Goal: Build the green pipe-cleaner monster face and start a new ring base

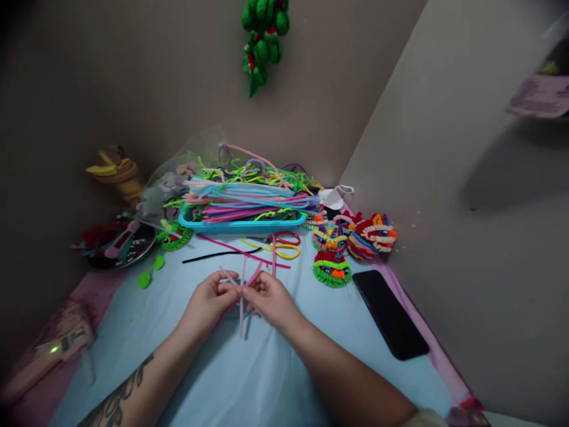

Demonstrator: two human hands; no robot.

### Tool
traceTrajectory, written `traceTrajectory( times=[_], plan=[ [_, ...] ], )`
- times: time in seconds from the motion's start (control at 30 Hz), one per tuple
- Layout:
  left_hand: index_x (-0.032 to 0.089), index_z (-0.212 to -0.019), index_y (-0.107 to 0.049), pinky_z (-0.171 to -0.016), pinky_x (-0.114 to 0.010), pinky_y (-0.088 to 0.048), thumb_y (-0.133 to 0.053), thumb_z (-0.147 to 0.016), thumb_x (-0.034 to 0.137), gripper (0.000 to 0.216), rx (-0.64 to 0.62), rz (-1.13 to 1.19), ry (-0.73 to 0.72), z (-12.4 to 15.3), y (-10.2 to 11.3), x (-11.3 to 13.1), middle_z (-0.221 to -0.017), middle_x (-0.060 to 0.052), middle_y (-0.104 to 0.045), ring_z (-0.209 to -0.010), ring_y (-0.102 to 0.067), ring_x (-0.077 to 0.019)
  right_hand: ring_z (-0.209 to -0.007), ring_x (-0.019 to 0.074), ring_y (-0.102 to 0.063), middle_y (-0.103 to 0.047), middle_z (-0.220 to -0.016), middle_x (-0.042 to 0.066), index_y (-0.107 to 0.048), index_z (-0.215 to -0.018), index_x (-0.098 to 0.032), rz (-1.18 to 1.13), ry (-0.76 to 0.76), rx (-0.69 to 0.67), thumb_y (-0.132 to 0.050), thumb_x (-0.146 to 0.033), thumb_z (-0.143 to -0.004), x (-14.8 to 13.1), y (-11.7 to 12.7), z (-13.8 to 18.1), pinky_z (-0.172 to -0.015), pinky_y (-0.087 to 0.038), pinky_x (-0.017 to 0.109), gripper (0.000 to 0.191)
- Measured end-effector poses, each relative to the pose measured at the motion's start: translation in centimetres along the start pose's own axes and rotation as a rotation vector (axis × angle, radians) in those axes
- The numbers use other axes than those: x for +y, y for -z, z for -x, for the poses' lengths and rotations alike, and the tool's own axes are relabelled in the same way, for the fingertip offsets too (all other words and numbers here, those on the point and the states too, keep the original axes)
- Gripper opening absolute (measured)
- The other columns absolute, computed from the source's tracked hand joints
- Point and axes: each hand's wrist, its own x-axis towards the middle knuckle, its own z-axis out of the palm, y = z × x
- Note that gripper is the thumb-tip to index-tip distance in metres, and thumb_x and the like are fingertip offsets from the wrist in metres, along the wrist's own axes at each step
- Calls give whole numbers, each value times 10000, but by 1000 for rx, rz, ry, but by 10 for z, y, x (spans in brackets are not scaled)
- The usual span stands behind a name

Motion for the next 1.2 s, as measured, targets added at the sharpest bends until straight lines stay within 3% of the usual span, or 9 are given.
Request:
traceTrajectory(
  times=[0.13, 0.43, 0.73, 1.0, 1.2],
  plan=[
    [139, -947, -497, -498, -196, -343, -733, -626, 298, 429, -9, -38, -22, 0, -1, 1, -521, 43, -599, -469, -509, -90, -448, 83, -497, -535, -562, -53, -482, -728, -183, -1, 15, 30, -697, -491, -677, 3, -2, -1, -424, -347, 202, 379],
    [147, -939, -486, -479, -193, -309, -686, -653, 278, 372, -42, -147, -52, 0, -3, 1, -500, 60, -567, -453, -473, -84, -550, 87, -465, -526, -622, -49, -536, -700, -173, -234, 50, 37, -786, -402, -597, 0, -4, 1, -535, -344, 225, 354],
    [157, -742, -535, -514, -214, -369, -685, -659, 276, 209, -84, -163, -85, -2, -3, -3, -559, 21, -593, -517, -548, -111, -521, 89, -437, -517, -585, -48, -539, -664, -171, -247, 32, 71, -786, -401, -590, 7, 0, -2, -529, -320, 231, 345],
    [169, -835, -495, -481, -194, -330, -713, -649, 295, 313, -83, -97, -56, -2, -4, -3, -524, 52, -570, -480, -529, -99, -495, 91, -443, -512, -564, -52, -533, -689, -177, -266, -10, 58, -775, -410, -597, 5, -1, -1, -497, -321, 226, 349],
    [184, -932, -448, -502, -186, -339, -747, -625, 317, 448, -3, -44, -17, 0, -2, 2, -555, 37, -613, -482, -532, -90, -556, 97, -489, -550, -661, -34, -560, -798, -183, -218, 13, 86, -725, -417, -670, 3, 2, 1, -526, -365, 223, 313]
  ],
)
